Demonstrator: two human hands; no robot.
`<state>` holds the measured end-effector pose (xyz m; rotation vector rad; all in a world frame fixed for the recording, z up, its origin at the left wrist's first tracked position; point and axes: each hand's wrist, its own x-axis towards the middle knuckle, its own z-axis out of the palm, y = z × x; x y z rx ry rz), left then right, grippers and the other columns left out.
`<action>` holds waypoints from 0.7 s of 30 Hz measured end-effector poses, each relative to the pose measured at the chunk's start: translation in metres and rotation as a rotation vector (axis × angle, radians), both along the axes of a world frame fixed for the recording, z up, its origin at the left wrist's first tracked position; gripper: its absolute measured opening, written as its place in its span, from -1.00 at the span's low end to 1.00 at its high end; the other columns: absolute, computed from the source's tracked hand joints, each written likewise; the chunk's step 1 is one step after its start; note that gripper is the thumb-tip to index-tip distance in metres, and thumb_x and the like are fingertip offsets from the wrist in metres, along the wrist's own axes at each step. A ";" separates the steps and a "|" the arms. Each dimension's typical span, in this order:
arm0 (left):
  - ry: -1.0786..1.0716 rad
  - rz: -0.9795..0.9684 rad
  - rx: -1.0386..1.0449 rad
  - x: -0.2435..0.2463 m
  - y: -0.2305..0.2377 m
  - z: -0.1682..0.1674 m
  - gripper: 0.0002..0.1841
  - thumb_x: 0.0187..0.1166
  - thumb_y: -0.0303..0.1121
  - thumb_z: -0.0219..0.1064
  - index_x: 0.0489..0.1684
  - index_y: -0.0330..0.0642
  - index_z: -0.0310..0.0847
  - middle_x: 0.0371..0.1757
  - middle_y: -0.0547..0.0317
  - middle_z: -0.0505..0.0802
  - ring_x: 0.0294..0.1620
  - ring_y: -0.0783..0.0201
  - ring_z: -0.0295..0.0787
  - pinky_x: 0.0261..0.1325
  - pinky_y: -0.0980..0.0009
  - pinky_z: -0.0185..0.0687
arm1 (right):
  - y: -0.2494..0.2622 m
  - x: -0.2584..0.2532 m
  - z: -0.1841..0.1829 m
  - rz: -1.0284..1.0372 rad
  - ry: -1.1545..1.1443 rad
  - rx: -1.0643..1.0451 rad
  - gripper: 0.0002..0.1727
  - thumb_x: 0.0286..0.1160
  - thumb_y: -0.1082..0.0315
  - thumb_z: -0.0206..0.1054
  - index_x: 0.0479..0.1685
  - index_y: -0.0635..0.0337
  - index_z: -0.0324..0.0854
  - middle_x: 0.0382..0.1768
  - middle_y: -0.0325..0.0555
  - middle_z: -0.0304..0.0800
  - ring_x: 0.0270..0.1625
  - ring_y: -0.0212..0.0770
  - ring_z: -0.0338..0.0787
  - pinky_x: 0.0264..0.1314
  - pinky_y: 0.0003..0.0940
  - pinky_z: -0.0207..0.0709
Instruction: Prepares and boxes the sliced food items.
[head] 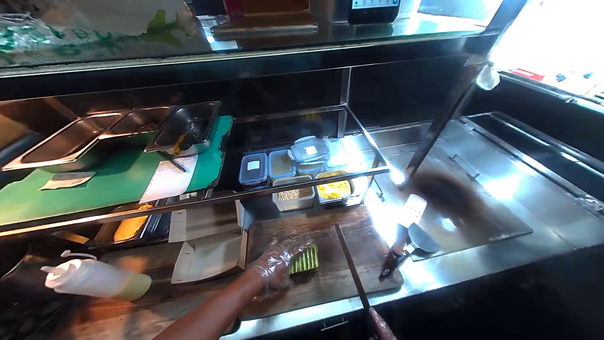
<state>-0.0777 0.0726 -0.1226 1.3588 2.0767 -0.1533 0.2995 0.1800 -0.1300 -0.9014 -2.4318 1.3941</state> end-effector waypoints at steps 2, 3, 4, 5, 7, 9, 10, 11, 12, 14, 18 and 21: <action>0.044 0.044 -0.046 -0.012 -0.019 0.003 0.31 -0.01 0.23 0.68 0.93 0.40 -0.16 0.87 0.06 0.24 0.82 -0.22 0.13 0.71 -0.41 0.01 | 0.009 0.007 -0.028 0.075 -0.023 0.008 -0.41 0.75 0.34 0.17 0.75 0.29 0.31 0.53 0.14 0.65 0.47 -0.08 0.76 0.61 -0.09 0.57; 0.056 0.072 -0.065 -0.018 -0.027 0.003 0.33 -0.02 0.19 0.70 0.94 0.44 -0.20 0.85 0.02 0.27 0.78 -0.26 0.19 0.66 -0.43 0.11 | 0.012 0.006 -0.033 0.093 -0.041 -0.004 -0.40 0.74 0.34 0.17 0.76 0.27 0.30 0.51 0.13 0.66 0.45 -0.06 0.77 0.60 -0.06 0.57; 0.061 0.093 -0.067 -0.021 -0.033 0.001 0.34 -0.03 0.13 0.71 0.93 0.48 -0.23 0.82 0.02 0.32 0.74 -0.27 0.27 0.60 -0.42 0.20 | 0.014 0.002 -0.036 0.098 -0.056 -0.009 -0.40 0.73 0.35 0.18 0.76 0.26 0.30 0.48 0.14 0.69 0.41 -0.04 0.80 0.56 -0.03 0.59; 0.063 0.102 -0.056 -0.022 -0.038 -0.003 0.32 0.00 0.07 0.70 0.93 0.49 -0.23 0.79 0.03 0.37 0.70 -0.27 0.33 0.56 -0.40 0.30 | 0.014 -0.002 -0.038 0.099 -0.071 -0.011 -0.39 0.70 0.36 0.19 0.75 0.25 0.32 0.45 0.14 0.72 0.37 -0.01 0.82 0.53 -0.01 0.61; 0.046 0.097 -0.001 -0.022 -0.040 -0.006 0.24 0.06 -0.16 0.67 0.92 0.47 -0.13 0.74 0.01 0.45 0.67 -0.24 0.40 0.52 -0.36 0.41 | 0.013 -0.014 -0.044 0.104 -0.099 0.009 -0.38 0.67 0.37 0.19 0.76 0.22 0.32 0.44 0.13 0.73 0.36 0.04 0.83 0.52 0.03 0.61; 0.031 0.073 0.050 -0.023 -0.038 -0.004 0.17 0.10 -0.30 0.63 0.90 0.44 -0.03 0.71 0.00 0.49 0.65 -0.22 0.43 0.53 -0.33 0.42 | 0.008 -0.026 -0.045 0.089 -0.113 0.045 -0.36 0.63 0.39 0.22 0.76 0.20 0.34 0.40 0.14 0.77 0.29 0.09 0.87 0.45 0.08 0.66; 0.029 0.055 0.066 -0.026 -0.038 -0.004 0.14 0.12 -0.30 0.62 0.89 0.42 0.01 0.68 0.00 0.52 0.64 -0.21 0.44 0.52 -0.32 0.42 | 0.004 -0.030 -0.043 0.084 -0.117 0.051 -0.36 0.63 0.39 0.23 0.76 0.21 0.34 0.37 0.15 0.78 0.25 0.10 0.88 0.41 0.09 0.67; 0.027 0.040 0.077 -0.029 -0.038 -0.004 0.13 0.12 -0.30 0.61 0.88 0.42 0.03 0.67 0.01 0.54 0.63 -0.21 0.45 0.53 -0.33 0.41 | -0.001 -0.035 -0.041 0.088 -0.114 0.052 -0.36 0.64 0.39 0.22 0.76 0.21 0.33 0.36 0.15 0.79 0.24 0.10 0.89 0.41 0.09 0.68; 0.023 0.025 0.077 -0.033 -0.038 -0.005 0.13 0.12 -0.29 0.61 0.88 0.44 0.02 0.67 0.02 0.54 0.64 -0.21 0.45 0.53 -0.33 0.40 | -0.007 -0.039 -0.040 0.093 -0.107 0.049 -0.37 0.64 0.40 0.21 0.75 0.23 0.34 0.34 0.16 0.80 0.23 0.10 0.89 0.41 0.08 0.68; 0.000 0.003 0.069 -0.039 -0.039 -0.006 0.13 0.12 -0.27 0.62 0.88 0.42 0.03 0.66 0.02 0.54 0.63 -0.21 0.45 0.53 -0.33 0.40 | -0.024 -0.043 -0.041 0.086 -0.113 0.020 -0.37 0.66 0.40 0.19 0.76 0.22 0.33 0.36 0.17 0.79 0.26 0.09 0.88 0.43 0.09 0.66; -0.051 0.015 0.077 -0.044 -0.045 -0.009 0.20 0.08 -0.14 0.68 0.91 0.37 -0.05 0.75 -0.01 0.43 0.69 -0.22 0.36 0.56 -0.31 0.37 | -0.055 -0.056 -0.040 -0.043 -0.126 -0.011 -0.37 0.67 0.41 0.19 0.77 0.27 0.28 0.45 0.16 0.71 0.36 0.04 0.82 0.52 0.03 0.61; -0.095 0.036 0.135 -0.049 -0.055 -0.020 0.23 0.06 -0.20 0.68 0.92 0.38 -0.09 0.74 -0.03 0.44 0.68 -0.20 0.39 0.56 -0.27 0.41 | -0.070 -0.065 -0.035 -0.022 -0.185 0.062 -0.37 0.68 0.37 0.19 0.78 0.22 0.29 0.39 0.16 0.77 0.31 0.08 0.85 0.48 0.08 0.64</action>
